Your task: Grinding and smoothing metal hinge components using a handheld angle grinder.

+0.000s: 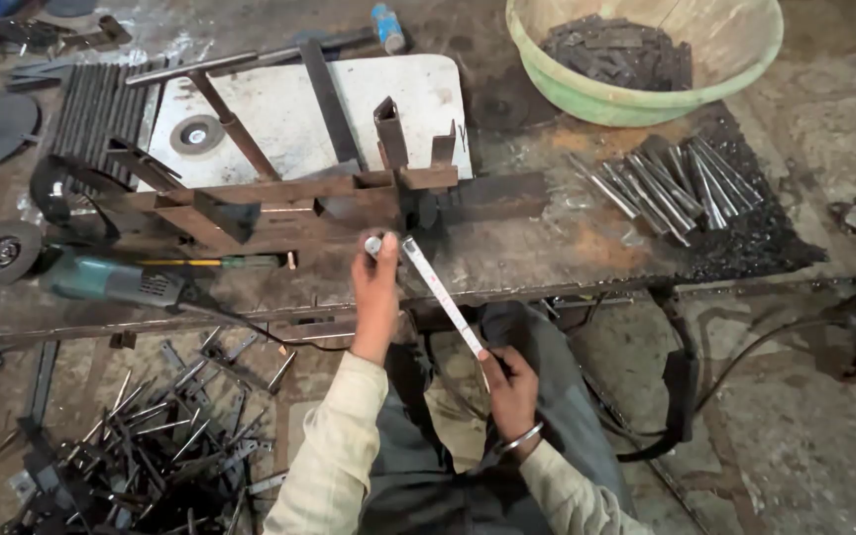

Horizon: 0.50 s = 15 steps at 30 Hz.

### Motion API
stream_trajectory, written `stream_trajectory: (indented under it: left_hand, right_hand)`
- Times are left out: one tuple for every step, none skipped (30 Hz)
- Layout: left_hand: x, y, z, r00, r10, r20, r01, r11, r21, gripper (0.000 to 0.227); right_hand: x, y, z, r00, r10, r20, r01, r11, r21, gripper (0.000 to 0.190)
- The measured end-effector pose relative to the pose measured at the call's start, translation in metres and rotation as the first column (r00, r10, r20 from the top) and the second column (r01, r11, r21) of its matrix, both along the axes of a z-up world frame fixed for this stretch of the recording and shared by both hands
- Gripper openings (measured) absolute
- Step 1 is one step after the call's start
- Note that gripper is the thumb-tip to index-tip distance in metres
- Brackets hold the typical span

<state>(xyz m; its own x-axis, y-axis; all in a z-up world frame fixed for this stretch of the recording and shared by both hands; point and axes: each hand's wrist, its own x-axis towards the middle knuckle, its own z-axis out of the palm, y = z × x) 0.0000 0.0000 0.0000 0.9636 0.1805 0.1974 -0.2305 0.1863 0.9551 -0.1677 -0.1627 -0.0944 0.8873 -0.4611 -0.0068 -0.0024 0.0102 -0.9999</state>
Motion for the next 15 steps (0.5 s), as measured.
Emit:
stream_trajectory:
  left_hand:
    - [0.0,-0.001,0.006,1.0,-0.001,-0.007,0.001,1.0,0.002,0.03]
    - [-0.001,-0.002,0.012,0.999,-0.022,0.038,0.02,0.998,0.051,0.027]
    - [-0.002,-0.002,0.018,0.996,-0.039,0.082,0.031,0.994,0.101,0.025]
    - [-0.004,-0.002,0.022,0.997,-0.034,0.075,0.026,0.994,0.104,0.025]
    - [-0.004,-0.002,0.026,0.995,-0.045,0.086,0.035,0.992,0.123,0.023]
    - [-0.004,-0.002,0.031,0.994,-0.057,0.097,0.043,0.989,0.142,0.021]
    - [-0.004,-0.002,0.033,0.994,-0.049,0.096,0.035,0.989,0.143,0.021]
    - [-0.004,-0.003,0.035,0.993,-0.069,0.095,0.054,0.988,0.147,0.021]
    - [-0.004,-0.003,0.036,0.992,-0.089,0.093,0.075,0.986,0.149,0.021]
    - [-0.004,-0.002,0.035,0.992,-0.081,0.092,0.067,0.986,0.15,0.021]
    - [-0.003,-0.002,0.034,0.991,-0.092,0.092,0.077,0.985,0.155,0.022]
    - [-0.002,-0.002,0.032,0.99,-0.103,0.093,0.087,0.983,0.159,0.023]
    - [-0.001,-0.002,0.034,0.991,-0.097,0.096,0.081,0.984,0.16,0.023]
    - [0.0,-0.003,0.037,0.99,-0.099,0.102,0.083,0.985,0.152,0.023]
    - [0.0,-0.003,0.038,0.989,-0.1,0.106,0.085,0.986,0.145,0.024]
  right_hand:
    - [0.0,0.0,-0.001,1.0,-0.001,-0.007,0.001,1.0,0.002,0.017]
    - [0.0,0.0,-0.002,1.0,0.01,-0.022,-0.008,0.999,0.051,0.017]
    - [0.001,0.001,-0.003,0.999,0.026,-0.035,-0.023,0.995,0.1,0.017]
    - [-0.001,0.001,-0.005,0.999,0.032,-0.042,-0.027,0.994,0.103,0.017]
    - [0.001,0.001,-0.007,0.999,0.039,-0.016,-0.037,0.994,0.107,0.017]
    - [0.003,0.0,-0.009,0.999,0.047,0.01,-0.047,0.993,0.111,0.016]
    - [0.003,0.001,-0.01,0.998,0.055,0.009,-0.056,0.992,0.113,0.016]
    - [0.003,0.001,-0.012,0.999,0.046,0.011,-0.047,0.99,0.133,0.014]
    - [0.004,0.001,-0.014,0.999,0.036,0.012,-0.037,0.988,0.152,0.013]
    - [0.003,0.001,-0.014,0.999,0.044,0.01,-0.045,0.987,0.152,0.013]
    - [0.003,0.001,-0.015,0.999,0.043,0.017,-0.045,0.985,0.165,0.013]
    - [0.002,0.001,-0.016,0.999,0.041,0.023,-0.044,0.983,0.178,0.014]
    - [0.003,0.001,-0.018,0.999,0.047,0.026,-0.051,0.983,0.178,0.014]
    - [0.005,0.001,-0.019,0.999,0.046,-0.007,-0.043,0.97,0.241,0.012]
    - [0.005,0.002,-0.021,0.998,0.047,-0.043,-0.032,0.952,0.304,0.011]
